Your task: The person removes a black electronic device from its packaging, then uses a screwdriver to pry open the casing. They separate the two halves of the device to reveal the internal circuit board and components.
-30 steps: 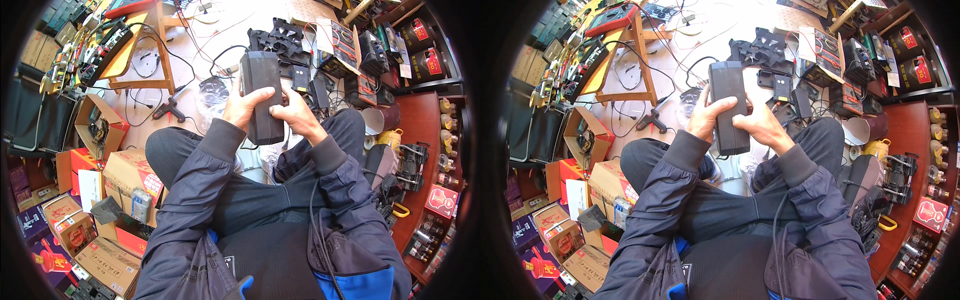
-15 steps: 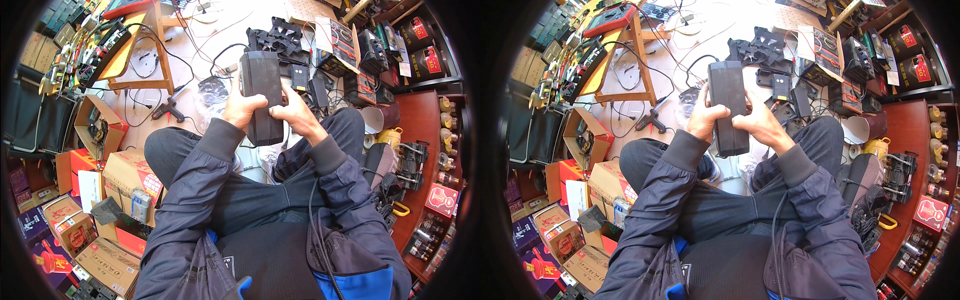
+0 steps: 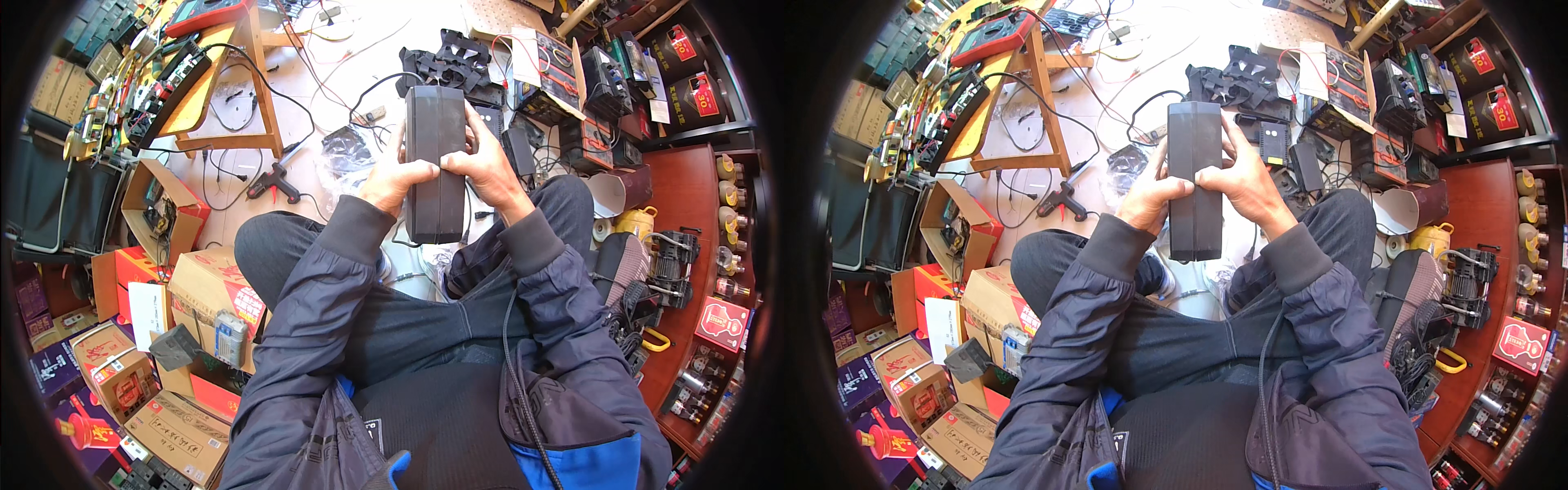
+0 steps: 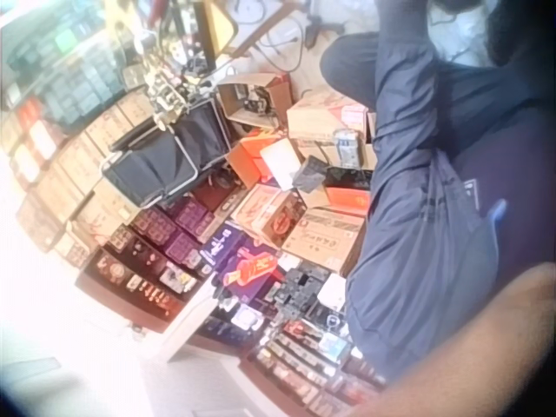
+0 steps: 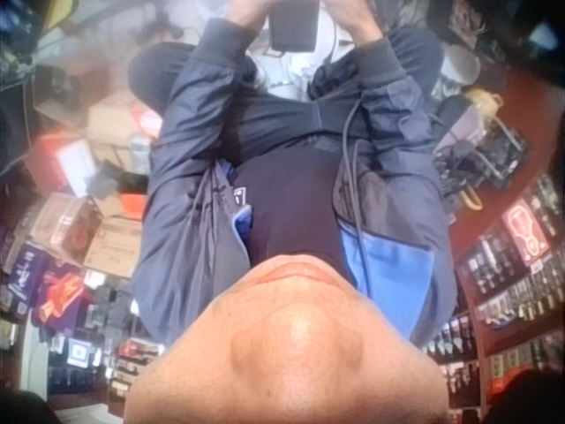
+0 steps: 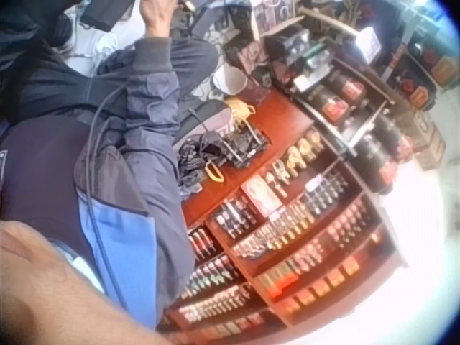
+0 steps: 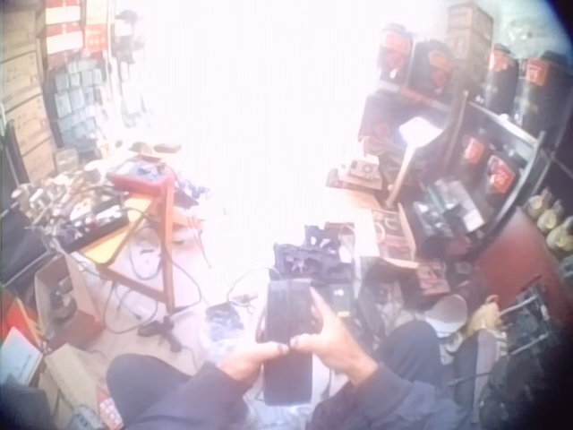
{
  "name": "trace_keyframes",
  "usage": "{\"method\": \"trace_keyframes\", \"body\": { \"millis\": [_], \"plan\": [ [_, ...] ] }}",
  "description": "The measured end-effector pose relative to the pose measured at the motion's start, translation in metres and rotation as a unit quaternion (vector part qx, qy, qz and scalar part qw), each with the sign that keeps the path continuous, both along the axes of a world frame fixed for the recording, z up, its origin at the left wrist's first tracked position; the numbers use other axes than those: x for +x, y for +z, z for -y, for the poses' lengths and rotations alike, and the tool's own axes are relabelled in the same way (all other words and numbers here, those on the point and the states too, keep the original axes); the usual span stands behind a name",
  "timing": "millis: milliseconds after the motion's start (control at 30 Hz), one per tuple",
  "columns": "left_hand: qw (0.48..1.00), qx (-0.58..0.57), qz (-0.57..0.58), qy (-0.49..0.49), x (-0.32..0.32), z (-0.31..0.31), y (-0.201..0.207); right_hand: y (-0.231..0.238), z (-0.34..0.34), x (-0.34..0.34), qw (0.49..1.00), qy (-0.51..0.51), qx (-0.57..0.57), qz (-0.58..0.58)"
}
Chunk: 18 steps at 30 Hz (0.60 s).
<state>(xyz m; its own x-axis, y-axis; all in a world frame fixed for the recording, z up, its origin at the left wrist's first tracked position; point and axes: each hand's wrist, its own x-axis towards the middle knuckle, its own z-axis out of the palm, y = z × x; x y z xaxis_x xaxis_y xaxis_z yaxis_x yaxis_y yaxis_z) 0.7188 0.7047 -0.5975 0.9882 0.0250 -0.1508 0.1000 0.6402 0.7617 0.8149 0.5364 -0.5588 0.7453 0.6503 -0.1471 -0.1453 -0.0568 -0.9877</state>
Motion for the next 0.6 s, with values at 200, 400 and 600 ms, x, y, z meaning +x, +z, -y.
{"method": "trace_keyframes", "body": {
  "millis": [200,400,600],
  "plan": [
    [1.000,-0.015,-0.012,-0.018,0.001,-0.001,-0.009,0.000,-0.001,0.004,1.000,-0.005,0.013,0.013],
    [0.999,-0.013,-0.021,-0.040,0.000,-0.001,-0.005,0.000,-0.001,0.002,0.999,-0.025,-0.004,0.020],
    [0.999,0.030,-0.012,-0.042,-0.003,0.003,0.006,0.003,-0.004,0.000,0.998,-0.027,-0.042,0.042]
  ]
}}
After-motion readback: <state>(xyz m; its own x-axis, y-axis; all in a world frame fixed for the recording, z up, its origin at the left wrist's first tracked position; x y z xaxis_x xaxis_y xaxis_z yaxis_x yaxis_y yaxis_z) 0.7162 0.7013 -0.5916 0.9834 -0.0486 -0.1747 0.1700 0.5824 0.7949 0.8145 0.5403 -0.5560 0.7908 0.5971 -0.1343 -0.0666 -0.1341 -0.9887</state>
